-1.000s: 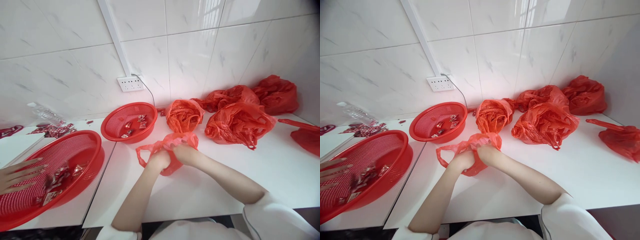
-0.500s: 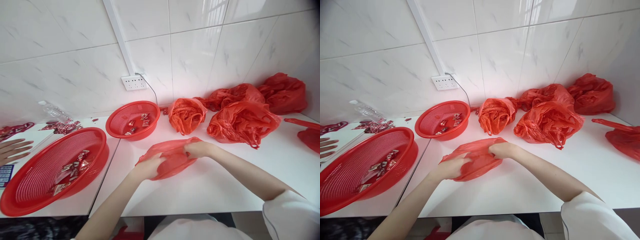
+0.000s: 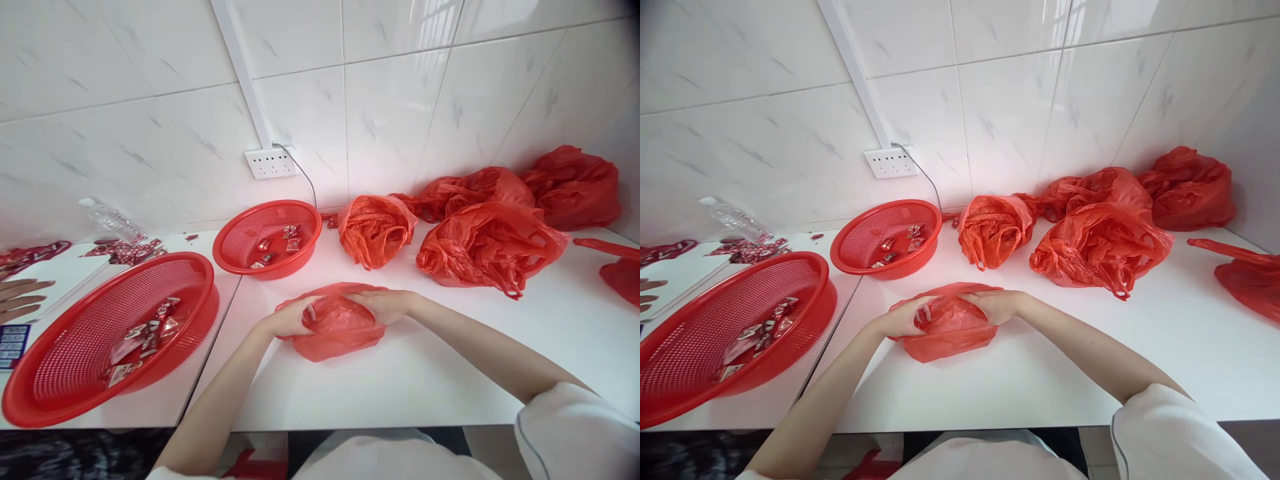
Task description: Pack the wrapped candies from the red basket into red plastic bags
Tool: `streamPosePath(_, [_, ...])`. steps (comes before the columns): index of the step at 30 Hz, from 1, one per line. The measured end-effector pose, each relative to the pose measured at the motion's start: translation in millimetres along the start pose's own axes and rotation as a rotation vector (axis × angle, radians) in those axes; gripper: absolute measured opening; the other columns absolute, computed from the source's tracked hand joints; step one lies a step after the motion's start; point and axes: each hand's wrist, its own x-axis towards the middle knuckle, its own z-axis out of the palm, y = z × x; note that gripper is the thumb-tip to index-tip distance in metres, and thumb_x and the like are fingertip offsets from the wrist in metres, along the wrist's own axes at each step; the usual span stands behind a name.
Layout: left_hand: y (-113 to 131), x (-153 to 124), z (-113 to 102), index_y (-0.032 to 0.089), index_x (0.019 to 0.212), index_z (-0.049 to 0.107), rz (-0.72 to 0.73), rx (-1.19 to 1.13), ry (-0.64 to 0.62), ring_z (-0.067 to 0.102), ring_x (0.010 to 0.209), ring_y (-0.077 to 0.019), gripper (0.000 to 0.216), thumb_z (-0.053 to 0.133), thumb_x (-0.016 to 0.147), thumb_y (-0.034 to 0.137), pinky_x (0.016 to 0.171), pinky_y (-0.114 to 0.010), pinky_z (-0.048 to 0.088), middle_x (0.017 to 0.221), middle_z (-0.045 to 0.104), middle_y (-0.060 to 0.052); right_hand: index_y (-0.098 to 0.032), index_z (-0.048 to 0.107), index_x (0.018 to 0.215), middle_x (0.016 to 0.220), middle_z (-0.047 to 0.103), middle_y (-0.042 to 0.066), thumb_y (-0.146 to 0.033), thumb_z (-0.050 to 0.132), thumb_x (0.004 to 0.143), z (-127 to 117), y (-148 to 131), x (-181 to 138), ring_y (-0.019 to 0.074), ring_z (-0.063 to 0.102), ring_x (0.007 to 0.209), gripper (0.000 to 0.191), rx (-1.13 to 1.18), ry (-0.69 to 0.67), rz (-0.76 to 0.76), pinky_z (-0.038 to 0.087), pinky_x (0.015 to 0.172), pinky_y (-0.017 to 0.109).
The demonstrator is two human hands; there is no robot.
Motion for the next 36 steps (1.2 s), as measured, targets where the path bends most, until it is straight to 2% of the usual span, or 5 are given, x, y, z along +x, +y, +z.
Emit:
streamPosePath(6, [-25.8,11.2,-17.2,0.016,0.114,0.067,-0.064,-0.389,-0.114,0.069,0.086,-0.0205,0.054,0.081,0.061,0.018,0.073,-0.027,0.054,0.111,0.069,-0.015,-0.02,0.033,0.148,0.149,0.041,0.011,-0.02,0.067,0.07,-2.0,30.0,5.1,0.0263,0.042,0.135,0.086,0.039,-0.104,-0.011,0.037,0.108,0.039])
streamPosePath(14, [5.1,35.7,-23.1,0.004,0.112,0.056,-0.298,-1.122,0.424,0.072,0.073,-0.0235,0.074,0.051,0.079,0.07,0.058,-0.025,0.057,0.093,0.07,-0.025,-0.018,0.059,0.126,0.125,0.062,0.013,-0.022,0.06,0.084,-30.5,-29.6,23.1,0.0279,0.061,0.11,0.043,-0.162,0.082,-0.048,0.05,0.091,0.041])
streamPosePath(23, [0.5,54.6,-6.7,0.014,0.081,0.061,-0.016,-1.354,0.738,0.068,0.069,-0.0123,0.015,0.052,0.073,0.005,0.072,-0.022,0.057,0.073,0.071,-0.002,-0.023,0.055,0.129,0.126,0.063,0.007,-0.027,0.053,0.091,-65.3,-71.3,23.5,0.0233,0.061,0.109,0.038,-0.06,0.261,-0.192,0.05,0.087,0.036])
streamPosePath(32, [-4.6,47.1,10.1,0.014,0.078,0.063,0.071,-1.275,0.695,0.069,0.076,-0.0136,0.013,0.06,0.068,0.006,0.077,-0.025,0.055,0.083,0.073,-0.002,-0.022,0.057,0.126,0.119,0.065,0.009,-0.026,0.054,0.091,-63.4,-49.9,16.5,0.0242,0.064,0.105,0.036,-0.121,0.226,-0.034,0.051,0.087,0.038])
streamPosePath(36, [6.2,39.9,18.1,0.014,0.09,0.067,0.128,-1.178,0.577,0.068,0.095,-0.0217,0.023,0.065,0.068,0.014,0.088,-0.033,0.053,0.1,0.074,-0.006,-0.023,0.05,0.133,0.142,0.047,0.012,-0.027,0.052,0.092,-59.0,-41.9,19.0,0.0251,0.056,0.119,0.041,-0.155,0.329,-0.043,0.049,0.096,0.042])
